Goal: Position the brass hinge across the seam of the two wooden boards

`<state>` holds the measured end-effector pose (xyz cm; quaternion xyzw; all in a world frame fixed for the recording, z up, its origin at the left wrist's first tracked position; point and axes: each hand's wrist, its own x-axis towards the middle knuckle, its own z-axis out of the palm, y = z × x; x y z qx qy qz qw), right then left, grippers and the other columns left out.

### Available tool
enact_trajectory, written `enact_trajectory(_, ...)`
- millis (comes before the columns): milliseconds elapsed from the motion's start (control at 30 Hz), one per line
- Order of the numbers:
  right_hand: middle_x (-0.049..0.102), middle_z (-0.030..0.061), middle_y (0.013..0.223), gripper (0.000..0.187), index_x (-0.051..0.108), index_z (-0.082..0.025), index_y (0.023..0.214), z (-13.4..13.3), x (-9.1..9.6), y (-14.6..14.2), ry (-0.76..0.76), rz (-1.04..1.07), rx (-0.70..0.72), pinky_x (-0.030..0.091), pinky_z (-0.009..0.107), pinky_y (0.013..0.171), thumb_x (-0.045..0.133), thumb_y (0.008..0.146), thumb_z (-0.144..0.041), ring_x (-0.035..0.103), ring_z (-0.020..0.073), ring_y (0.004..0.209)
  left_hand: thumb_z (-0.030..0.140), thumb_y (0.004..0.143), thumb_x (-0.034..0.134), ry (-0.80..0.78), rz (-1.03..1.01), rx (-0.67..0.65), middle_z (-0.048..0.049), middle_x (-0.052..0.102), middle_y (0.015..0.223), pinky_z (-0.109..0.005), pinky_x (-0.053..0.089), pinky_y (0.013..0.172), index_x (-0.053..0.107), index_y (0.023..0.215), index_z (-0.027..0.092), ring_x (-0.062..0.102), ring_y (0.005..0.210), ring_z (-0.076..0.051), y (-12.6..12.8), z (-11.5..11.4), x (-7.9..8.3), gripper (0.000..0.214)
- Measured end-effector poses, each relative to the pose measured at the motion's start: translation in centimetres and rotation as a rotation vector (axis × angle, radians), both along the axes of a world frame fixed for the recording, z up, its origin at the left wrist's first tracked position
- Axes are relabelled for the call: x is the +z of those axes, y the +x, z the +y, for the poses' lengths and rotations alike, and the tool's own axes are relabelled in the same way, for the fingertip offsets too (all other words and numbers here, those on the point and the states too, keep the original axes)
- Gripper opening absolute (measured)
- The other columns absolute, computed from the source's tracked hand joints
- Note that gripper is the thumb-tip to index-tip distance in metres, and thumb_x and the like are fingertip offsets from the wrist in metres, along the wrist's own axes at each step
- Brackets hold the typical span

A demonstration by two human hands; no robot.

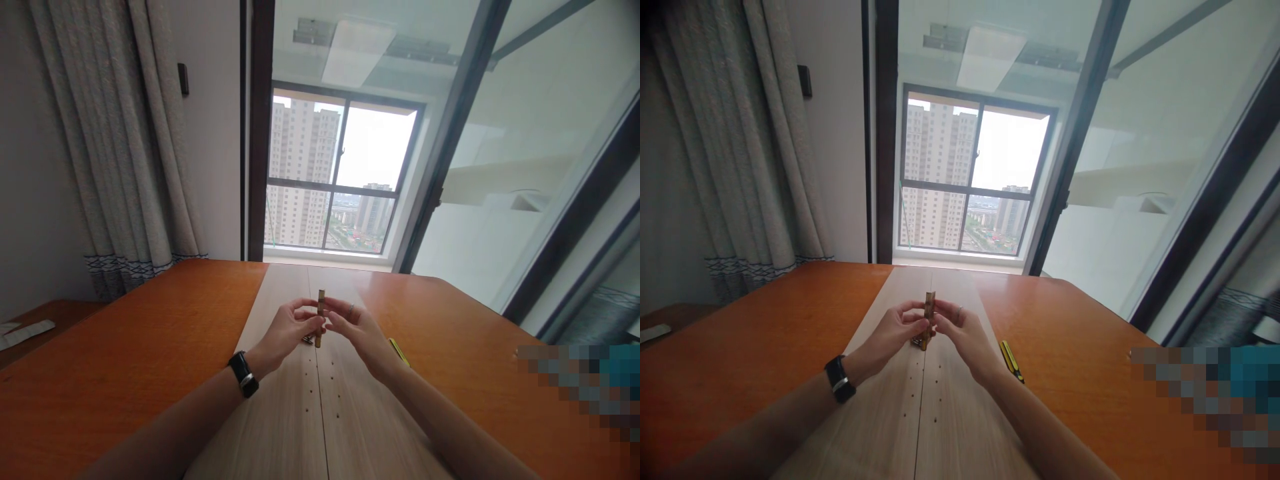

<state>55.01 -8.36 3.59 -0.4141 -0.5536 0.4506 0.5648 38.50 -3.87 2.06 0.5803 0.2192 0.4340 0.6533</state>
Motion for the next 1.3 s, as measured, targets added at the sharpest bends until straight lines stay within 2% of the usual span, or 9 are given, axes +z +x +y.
enact_trajectory(167,0.076,0.0116,0.107,0.046,0.07,-0.019,0.104,-0.3,0.1,0.0,0.0,0.01,-0.047,0.05,0.047,0.095,0.082,0.069,-0.045,0.07,0.0297,0.102,0.022,0.068,0.083,0.1,0.046,0.048,-0.01,0.073,0.092,-0.03,0.054,0.072,0.065,0.106,0.013,0.069,0.086,-0.021,0.2,0.0,0.1,0.043)
enact_trajectory(500,0.074,0.009,0.103,0.039,0.064,-0.019,0.102,-0.2,0.0,0.0,0.053,-0.144,-0.141,0.057,0.038,0.081,0.08,0.069,-0.03,0.068,0.0283,0.105,0.018,0.067,0.081,0.216,0.115,0.1,-0.01,0.071,0.099,-0.03,0.056,0.07,0.067,0.102,0.014,0.068,0.086,-0.021,0.3,-0.1,0.2,0.038)
enact_trajectory(633,0.073,0.0061,0.097,0.034,0.061,-0.02,0.094,-0.2,0.0,0.3,0.089,-0.184,-0.179,0.056,0.034,0.077,0.08,0.067,-0.027,0.068,0.0257,0.101,0.02,0.065,0.082,0.268,0.171,0.158,-0.007,0.07,0.089,-0.027,0.053,0.065,0.068,0.105,0.014,0.066,0.08,-0.019,0.3,0.3,-0.1,0.043)
enact_trajectory(767,0.069,0.0019,0.08,0.031,0.059,-0.021,0.078,-0.2,-0.2,0.3,0.127,-0.224,-0.268,0.053,0.03,0.065,0.084,0.06,-0.028,0.067,0.022,0.081,0.026,0.063,0.083,0.308,0.265,0.239,-0.0042,0.068,0.077,-0.023,0.046,0.055,0.072,0.087,0.012,0.062,0.067,-0.016,0.3,0.4,-0.3,0.029)
enact_trajectory(833,0.066,-0.0001,0.068,0.029,0.058,-0.021,0.07,-0.1,-0.3,0.2,0.118,-0.225,-0.298,0.05,0.029,0.059,0.083,0.062,-0.032,0.064,0.0188,0.066,0.025,0.065,0.081,0.28,0.271,0.216,-0.0042,0.07,0.077,-0.025,0.047,0.059,0.072,0.083,0.012,0.064,0.069,-0.018,0.3,0.2,-0.3,0.023)
enact_trajectory(900,0.064,-0.001,0.059,0.03,0.059,-0.02,0.066,-0.1,-0.4,0.1,0.094,-0.209,-0.307,0.047,0.029,0.054,0.082,0.063,-0.039,0.06,0.0171,0.056,0.022,0.065,0.08,0.236,0.248,0.175,-0.0049,0.073,0.081,-0.029,0.051,0.066,0.073,0.089,0.013,0.068,0.075,-0.022,0.4,0.0,-0.3,0.026)
enact_trajectory(1067,0.067,0.0016,0.06,0.04,0.06,-0.019,0.065,-0.1,0.0,0.2,0.064,-0.12,-0.367,0.047,0.03,0.048,0.085,0.057,-0.049,0.061,0.0186,0.051,0.031,0.07,0.079,0.178,0.193,0.111,-0.0085,0.075,0.089,-0.034,0.054,0.074,0.073,0.095,0.013,0.069,0.085,-0.027,0.4,-0.3,0.1,0.032)
enact_trajectory(1167,0.068,0.003,0.064,0.043,0.063,-0.018,0.067,0.0,0.1,0.4,0.047,-0.043,-0.394,0.05,0.031,0.048,0.086,0.055,-0.052,0.063,0.0193,0.054,0.041,0.078,0.071,0.116,0.122,-0.001,-0.0096,0.073,0.096,-0.035,0.055,0.075,0.07,0.11,0.015,0.069,0.089,-0.026,0.2,-0.6,0.7,0.041)
enact_trajectory(1300,0.069,0.003,0.064,0.045,0.061,-0.018,0.068,0.4,-0.3,0.6,0.06,0.023,-0.437,0.05,0.03,0.046,0.087,0.054,-0.052,0.063,0.0191,0.054,0.04,0.086,0.056,-0.109,0.019,-0.22,-0.0132,0.07,0.107,-0.038,0.058,0.071,0.059,0.129,0.018,0.069,0.092,-0.027,0.1,-1.0,1.2,0.048)
